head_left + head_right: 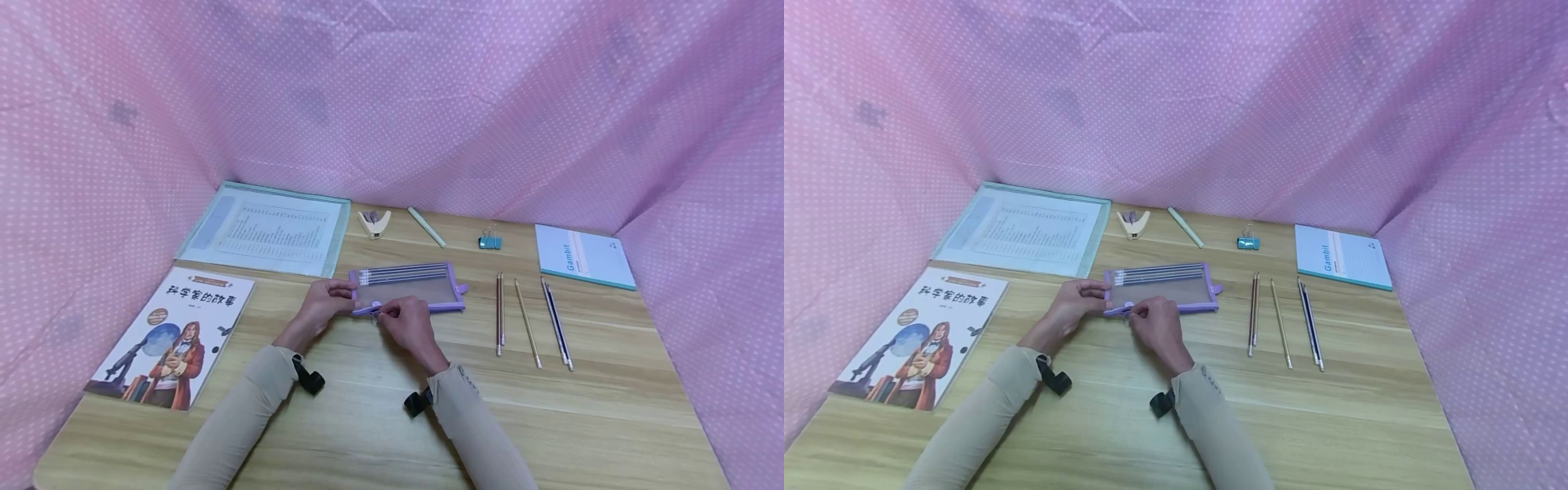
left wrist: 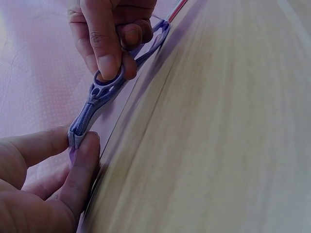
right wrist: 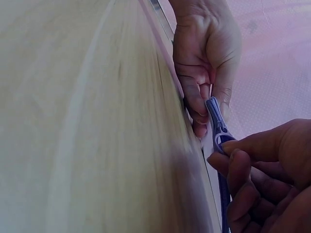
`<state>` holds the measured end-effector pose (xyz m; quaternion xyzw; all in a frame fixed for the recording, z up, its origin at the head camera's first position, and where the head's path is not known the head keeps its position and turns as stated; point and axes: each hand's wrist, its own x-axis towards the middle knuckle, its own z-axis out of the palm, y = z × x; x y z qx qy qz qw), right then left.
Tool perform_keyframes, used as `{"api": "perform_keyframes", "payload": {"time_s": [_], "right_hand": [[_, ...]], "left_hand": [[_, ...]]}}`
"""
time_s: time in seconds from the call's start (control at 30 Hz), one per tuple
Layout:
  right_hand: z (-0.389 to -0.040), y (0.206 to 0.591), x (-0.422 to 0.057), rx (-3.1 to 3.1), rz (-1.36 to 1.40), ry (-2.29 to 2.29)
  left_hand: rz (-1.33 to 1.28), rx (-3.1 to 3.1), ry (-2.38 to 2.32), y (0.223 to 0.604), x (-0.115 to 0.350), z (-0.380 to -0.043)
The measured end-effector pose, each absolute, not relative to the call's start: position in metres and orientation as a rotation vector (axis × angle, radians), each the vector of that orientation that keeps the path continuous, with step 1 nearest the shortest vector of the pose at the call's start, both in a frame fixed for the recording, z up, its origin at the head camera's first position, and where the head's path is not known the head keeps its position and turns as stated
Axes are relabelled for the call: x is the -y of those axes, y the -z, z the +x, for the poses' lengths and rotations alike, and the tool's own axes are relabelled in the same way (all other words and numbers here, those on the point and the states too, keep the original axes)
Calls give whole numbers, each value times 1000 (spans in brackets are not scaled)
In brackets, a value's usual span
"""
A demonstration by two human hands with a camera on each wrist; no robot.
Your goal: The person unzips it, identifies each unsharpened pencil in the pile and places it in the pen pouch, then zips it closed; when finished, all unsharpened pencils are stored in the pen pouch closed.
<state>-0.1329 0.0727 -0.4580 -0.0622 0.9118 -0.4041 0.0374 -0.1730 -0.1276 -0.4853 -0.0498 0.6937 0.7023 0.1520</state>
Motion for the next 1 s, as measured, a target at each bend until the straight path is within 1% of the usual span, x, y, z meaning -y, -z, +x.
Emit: {"api": "perform_keyframes", "payload": {"time_s": [0.27, 0.53, 0.77, 1.0], "right_hand": [[-135, 457, -83, -2808, -112, 1232], [-136, 457, -88, -2819, -137, 1236], [-138, 459, -95, -2823, -40, 1234], [-139, 457, -100, -2810, -36, 1234]], "left_hand": [[-227, -1989, -2025, 484, 130, -173], [-238, -1987, -2018, 481, 128, -173], [-244, -2000, -2018, 481, 129, -174], [-254, -1983, -2020, 478, 129, -172]]}}
